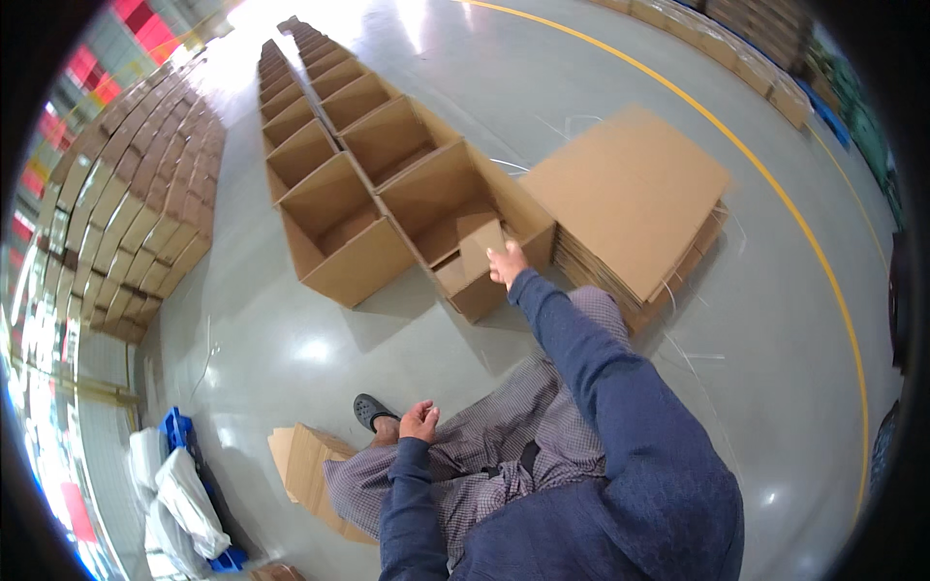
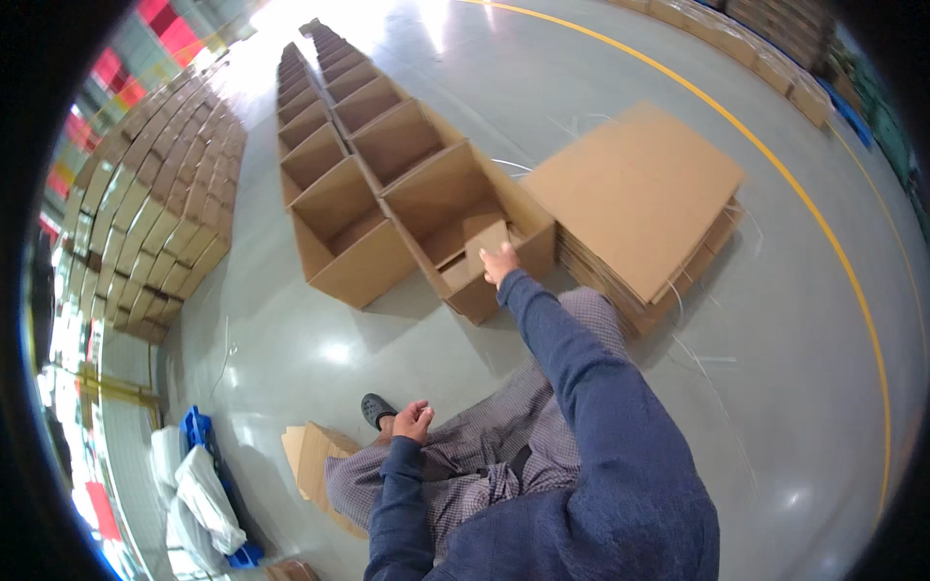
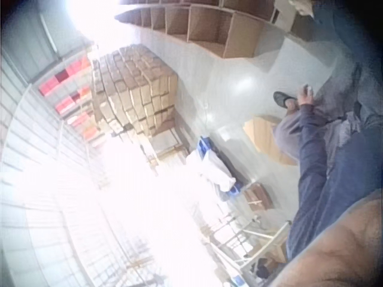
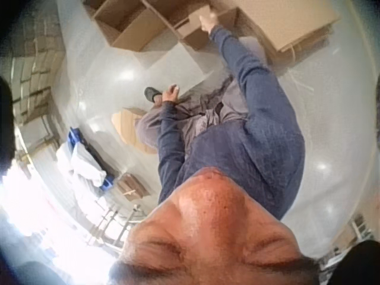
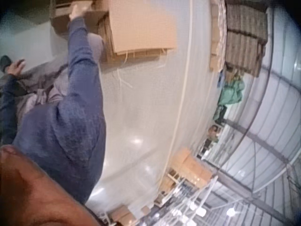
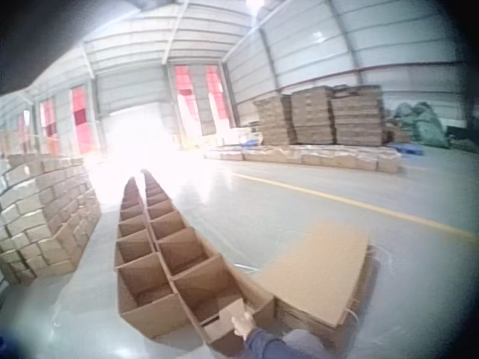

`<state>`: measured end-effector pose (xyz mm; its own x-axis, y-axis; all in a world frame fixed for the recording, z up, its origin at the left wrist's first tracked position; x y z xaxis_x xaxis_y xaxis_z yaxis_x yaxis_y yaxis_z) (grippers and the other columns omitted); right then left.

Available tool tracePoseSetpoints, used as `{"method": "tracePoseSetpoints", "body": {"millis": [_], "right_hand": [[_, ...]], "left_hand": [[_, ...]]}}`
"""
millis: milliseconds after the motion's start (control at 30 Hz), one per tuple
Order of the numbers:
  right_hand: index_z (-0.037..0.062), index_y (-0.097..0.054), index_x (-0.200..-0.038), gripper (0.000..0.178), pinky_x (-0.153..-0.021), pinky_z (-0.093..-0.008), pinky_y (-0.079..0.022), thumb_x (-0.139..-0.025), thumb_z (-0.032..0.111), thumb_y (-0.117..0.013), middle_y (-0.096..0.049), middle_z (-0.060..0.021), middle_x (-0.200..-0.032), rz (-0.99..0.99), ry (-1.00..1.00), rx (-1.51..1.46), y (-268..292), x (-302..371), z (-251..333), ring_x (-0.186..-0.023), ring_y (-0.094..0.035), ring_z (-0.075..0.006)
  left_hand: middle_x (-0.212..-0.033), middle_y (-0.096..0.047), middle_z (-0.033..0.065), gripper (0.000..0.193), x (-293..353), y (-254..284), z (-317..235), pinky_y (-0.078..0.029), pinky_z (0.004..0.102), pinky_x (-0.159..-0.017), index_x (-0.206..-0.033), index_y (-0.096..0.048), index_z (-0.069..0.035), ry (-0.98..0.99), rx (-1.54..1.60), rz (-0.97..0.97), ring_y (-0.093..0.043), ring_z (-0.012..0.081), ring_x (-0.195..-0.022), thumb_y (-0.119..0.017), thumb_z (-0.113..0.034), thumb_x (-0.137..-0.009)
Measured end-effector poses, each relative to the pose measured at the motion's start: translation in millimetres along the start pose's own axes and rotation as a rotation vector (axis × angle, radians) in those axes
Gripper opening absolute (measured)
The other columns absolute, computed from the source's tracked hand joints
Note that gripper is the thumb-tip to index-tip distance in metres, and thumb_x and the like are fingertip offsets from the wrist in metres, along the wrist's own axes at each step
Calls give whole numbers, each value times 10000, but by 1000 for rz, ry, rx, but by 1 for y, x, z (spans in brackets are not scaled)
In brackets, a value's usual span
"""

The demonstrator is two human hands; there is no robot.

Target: The person sits on the floor and assembles flat cardboard sheets into boxes. They fold the flaps, close the boxes, and seal them with a tape dispenser. Completed boxes are stacked nearby.

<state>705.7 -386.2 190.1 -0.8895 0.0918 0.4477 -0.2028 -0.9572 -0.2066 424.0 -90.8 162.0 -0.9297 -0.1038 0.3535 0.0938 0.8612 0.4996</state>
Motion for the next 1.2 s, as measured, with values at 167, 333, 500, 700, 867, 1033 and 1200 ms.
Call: {"method": "tracePoseSetpoints", "body": {"millis": [167, 333, 500, 700, 867, 1033, 1200], "right_hand": [[-8, -432, -1281, 568, -623, -282, -482, -818, 159, -715, -594, -70, -1051, -171, 313, -129, 104, 22, 53, -835, -568, -132], [-68, -562, -1130, 495, -895, -346, -482, -757, 222, -710, -619, -203, -1132, -955, 316, 443, 282, 80, -5, -1057, -596, -289], [-63, -583, -1072, 400, -764, -349, -529, -788, 205, -671, -679, -155, -969, -877, 191, 317, 348, 96, -96, -836, -654, -258], [-9, -586, -954, 267, -414, -273, -431, -837, 217, -665, -604, -75, -699, -699, 10, -254, 326, 53, -88, -519, -555, -151], [-16, -577, -928, 356, -602, -329, -513, -822, 295, -713, -631, -113, -915, -834, -178, -334, 321, 54, -62, -727, -603, -175], [-94, -569, -1062, 534, -700, -375, -503, -774, 324, -733, -628, -141, -1035, -605, 67, -460, 333, 22, 12, -835, -607, -230], [-88, -556, -1079, 485, -624, -400, -482, -726, 211, -701, -645, -147, -876, -696, -123, -220, 333, 22, -4, -705, -576, -203]], "left_hand": [[-958, -691, 97, 405, -2, -16, 11, -519, 283, -760, -1182, -577, 46, 21, -35, 113, -644, 141, -845, -638, -232, -894], [-884, -705, 112, 411, -5, -27, 32, -521, 300, -729, -1161, -608, 0, -42, -17, 97, -662, 166, -798, -660, -275, -859], [-928, -708, 107, 413, -2, -29, 47, -522, 293, -771, -1160, -610, 16, 50, 109, 160, -667, 159, -850, -662, -272, -869], [-917, -701, 82, 412, 7, -30, 36, -517, 281, -762, -1157, -599, 40, 54, -1, 183, -649, 132, -829, -665, -252, -874], [-940, -686, 74, 400, 14, -33, 24, -513, 275, -772, -1168, -585, 44, 79, -67, 209, -649, 142, -853, -643, -242, -895], [-953, -687, 93, 396, 17, -40, 27, -512, 297, -762, -1147, -586, 57, 47, -263, 244, -642, 153, -858, -644, -239, -890], [-975, -696, 158, 454, 9, -49, 42, -515, 334, -792, -1184, -587, 17, 25, -129, 265, -669, 227, -879, -649, -297, -862]]}}
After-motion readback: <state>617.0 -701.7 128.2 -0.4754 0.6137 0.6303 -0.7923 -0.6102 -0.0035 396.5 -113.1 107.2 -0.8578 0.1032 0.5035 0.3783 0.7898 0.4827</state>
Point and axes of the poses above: each hand's wrist, its own x-axis away from the middle knuckle, its own y-axis out of the back of the hand, z = x × y, the point moved 4 cm from there along -x, towards the middle knuckle
